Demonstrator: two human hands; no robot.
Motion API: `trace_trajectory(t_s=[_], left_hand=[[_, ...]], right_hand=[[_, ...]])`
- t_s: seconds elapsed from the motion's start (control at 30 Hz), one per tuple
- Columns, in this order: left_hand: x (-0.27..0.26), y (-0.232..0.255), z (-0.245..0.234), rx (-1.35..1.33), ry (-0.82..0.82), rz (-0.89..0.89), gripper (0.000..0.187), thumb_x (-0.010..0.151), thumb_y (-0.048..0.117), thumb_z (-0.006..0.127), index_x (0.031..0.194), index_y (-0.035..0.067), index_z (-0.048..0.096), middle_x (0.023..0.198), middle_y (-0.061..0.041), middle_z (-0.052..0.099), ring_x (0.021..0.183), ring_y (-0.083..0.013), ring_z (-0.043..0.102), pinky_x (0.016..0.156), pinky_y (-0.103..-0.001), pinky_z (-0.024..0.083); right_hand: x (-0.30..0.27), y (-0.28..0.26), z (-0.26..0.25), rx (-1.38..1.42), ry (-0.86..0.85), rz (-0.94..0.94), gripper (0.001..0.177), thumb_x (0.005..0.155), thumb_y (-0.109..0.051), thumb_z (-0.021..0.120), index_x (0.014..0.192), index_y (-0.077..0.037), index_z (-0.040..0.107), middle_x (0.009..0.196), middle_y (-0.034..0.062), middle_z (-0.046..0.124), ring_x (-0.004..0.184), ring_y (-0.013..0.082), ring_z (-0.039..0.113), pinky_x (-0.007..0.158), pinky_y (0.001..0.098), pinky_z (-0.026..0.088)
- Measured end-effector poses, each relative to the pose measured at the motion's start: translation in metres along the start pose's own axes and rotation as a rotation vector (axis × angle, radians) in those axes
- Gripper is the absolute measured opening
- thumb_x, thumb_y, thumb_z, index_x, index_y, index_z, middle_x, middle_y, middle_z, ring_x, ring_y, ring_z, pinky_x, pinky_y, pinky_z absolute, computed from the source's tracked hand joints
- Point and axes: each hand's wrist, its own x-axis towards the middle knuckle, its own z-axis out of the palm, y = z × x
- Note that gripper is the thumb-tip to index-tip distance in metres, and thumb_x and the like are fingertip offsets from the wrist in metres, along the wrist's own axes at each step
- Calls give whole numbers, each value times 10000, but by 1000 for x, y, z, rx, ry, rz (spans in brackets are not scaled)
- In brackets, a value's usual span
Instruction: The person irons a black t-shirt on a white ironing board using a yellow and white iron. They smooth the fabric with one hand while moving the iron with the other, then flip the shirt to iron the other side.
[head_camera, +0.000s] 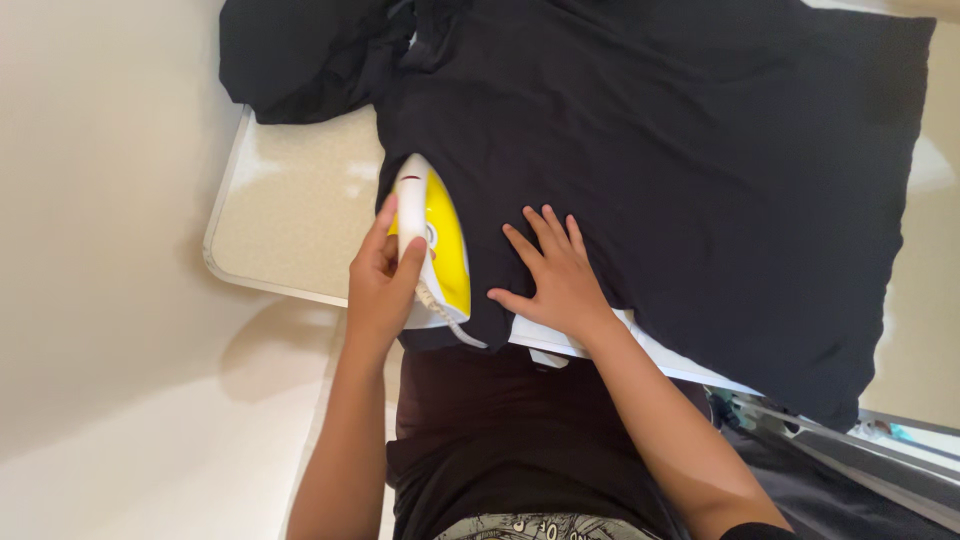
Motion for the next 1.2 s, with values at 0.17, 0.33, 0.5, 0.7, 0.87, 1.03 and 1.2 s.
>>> trace_trajectory(t_s=[0.17, 0.33, 0.5, 0.7, 0.87, 1.03, 1.2], left_hand=[[6, 15, -10, 51, -210, -46, 638, 987, 92, 632, 1584, 53, 410, 1020, -81, 740, 886, -71, 681, 803, -226, 532], [4, 9, 5, 58, -33, -41, 624, 993, 121, 649, 1578, 61, 441, 888, -75, 712, 739, -63, 606, 665, -221, 461], [5, 0, 21, 16, 117, 58, 617, 1016, 134, 637, 1579, 28, 406, 923, -50, 708, 767, -47, 606, 682, -204, 466], [26, 9, -3, 17, -151, -25, 637, 991, 125, 639, 1573, 20, 403, 995, -57, 733, 846, -46, 661, 766, -203, 525], [30, -3, 8, 14, -15, 51, 620, 997, 132, 638, 1562, 8, 415, 945, -63, 736, 793, -57, 666, 709, -204, 517], [39, -17, 21, 62, 151, 52, 622, 1039, 129, 660, 1607, -10, 446, 820, -124, 595, 697, -109, 522, 631, -253, 418], [52, -8, 13, -50, 4, 66, 638, 998, 141, 635, 1566, -17, 391, 986, -97, 734, 867, -90, 701, 756, -224, 554]], right_hand=[[0, -1, -2, 18, 4, 14, 1030, 784, -630, 738, 1532, -5, 404, 1583, 242, 387, 1523, 404, 255, 1240, 553, 125], [-3, -1, -1, 38, 19, 20, 1098, 783, -621, 747, 1565, 22, 324, 1591, 237, 393, 1529, 396, 266, 1250, 534, 129], [-2, 0, 0, 42, 19, 21, 1145, 760, -626, 772, 1552, 53, 301, 1577, 258, 394, 1520, 403, 272, 1246, 522, 127], [-3, 1, -1, 66, -4, 47, 1184, 764, -634, 767, 1553, 94, 267, 1576, 291, 375, 1535, 384, 267, 1270, 499, 127], [-1, 0, 2, 12, -15, 76, 1196, 758, -681, 747, 1522, 113, 282, 1592, 319, 286, 1530, 417, 181, 1239, 506, 110], [-6, 0, 3, 2, -30, 100, 1126, 781, -682, 725, 1522, 82, 357, 1636, 277, 266, 1558, 401, 155, 1257, 507, 118], [-3, 0, 4, -7, -60, 118, 1122, 775, -690, 723, 1515, 74, 365, 1633, 275, 254, 1551, 403, 145, 1246, 511, 117]])
